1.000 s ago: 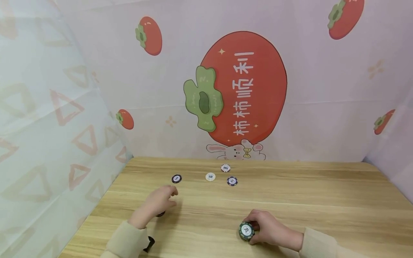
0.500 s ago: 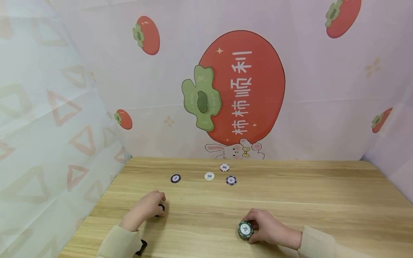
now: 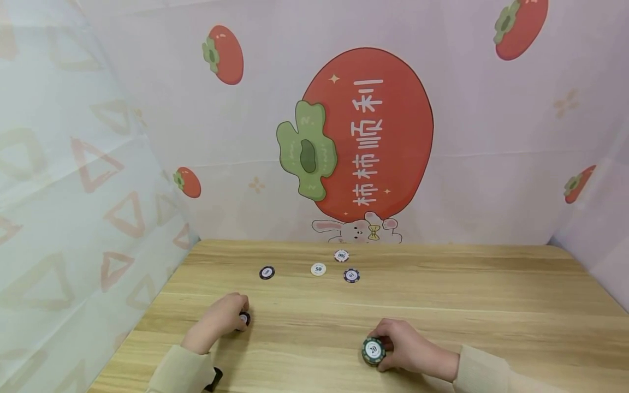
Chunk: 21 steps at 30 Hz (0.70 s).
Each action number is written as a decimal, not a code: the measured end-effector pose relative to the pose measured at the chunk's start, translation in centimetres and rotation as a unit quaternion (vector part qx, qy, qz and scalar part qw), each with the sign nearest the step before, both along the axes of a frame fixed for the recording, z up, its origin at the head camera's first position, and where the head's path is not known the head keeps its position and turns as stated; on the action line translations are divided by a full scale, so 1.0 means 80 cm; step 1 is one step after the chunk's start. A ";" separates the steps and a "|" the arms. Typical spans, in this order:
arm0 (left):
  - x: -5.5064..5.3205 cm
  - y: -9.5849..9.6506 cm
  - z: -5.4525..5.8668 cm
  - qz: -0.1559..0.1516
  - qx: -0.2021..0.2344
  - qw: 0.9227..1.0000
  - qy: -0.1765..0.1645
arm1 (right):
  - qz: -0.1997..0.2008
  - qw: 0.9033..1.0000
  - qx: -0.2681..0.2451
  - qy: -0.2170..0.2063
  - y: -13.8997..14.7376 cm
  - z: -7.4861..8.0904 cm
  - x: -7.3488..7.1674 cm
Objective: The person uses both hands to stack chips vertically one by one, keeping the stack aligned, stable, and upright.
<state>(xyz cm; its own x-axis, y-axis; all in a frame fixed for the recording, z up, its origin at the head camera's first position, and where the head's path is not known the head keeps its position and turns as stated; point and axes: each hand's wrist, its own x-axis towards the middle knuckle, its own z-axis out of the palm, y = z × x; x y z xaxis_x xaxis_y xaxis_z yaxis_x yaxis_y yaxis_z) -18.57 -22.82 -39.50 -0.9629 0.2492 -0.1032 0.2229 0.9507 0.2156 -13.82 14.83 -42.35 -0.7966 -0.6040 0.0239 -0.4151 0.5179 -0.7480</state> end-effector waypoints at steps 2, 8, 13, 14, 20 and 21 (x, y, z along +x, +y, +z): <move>0.000 0.001 0.000 -0.001 0.003 1.000 0.001 | 0.000 1.000 0.002 0.001 0.000 0.000 0.000; 0.002 0.003 -0.001 -0.007 0.013 1.000 0.020 | -0.001 1.000 0.005 0.008 0.000 -0.001 0.001; 0.006 0.006 -0.001 -0.016 0.014 0.999 0.050 | -0.002 1.000 -0.003 -0.003 0.000 -0.002 0.001; 0.007 0.006 -0.001 -0.019 0.012 0.998 0.056 | -0.003 1.000 -0.003 -0.001 0.000 -0.002 0.001; 0.010 0.011 0.006 -0.025 0.002 0.998 0.056 | -0.003 1.000 -0.004 -0.001 0.000 -0.001 0.002; 0.011 0.012 0.008 -0.025 0.001 0.998 0.052 | -0.003 1.000 -0.004 -0.002 0.000 -0.001 0.002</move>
<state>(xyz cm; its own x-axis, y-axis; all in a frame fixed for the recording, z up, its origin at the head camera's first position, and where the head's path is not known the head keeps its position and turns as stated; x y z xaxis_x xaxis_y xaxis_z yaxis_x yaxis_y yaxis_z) -17.68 -21.86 -38.89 -0.9550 0.2965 -0.0030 0.2906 0.9378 0.1900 -13.65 14.86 -42.46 -0.8005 -0.5988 0.0259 -0.4087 0.5137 -0.7544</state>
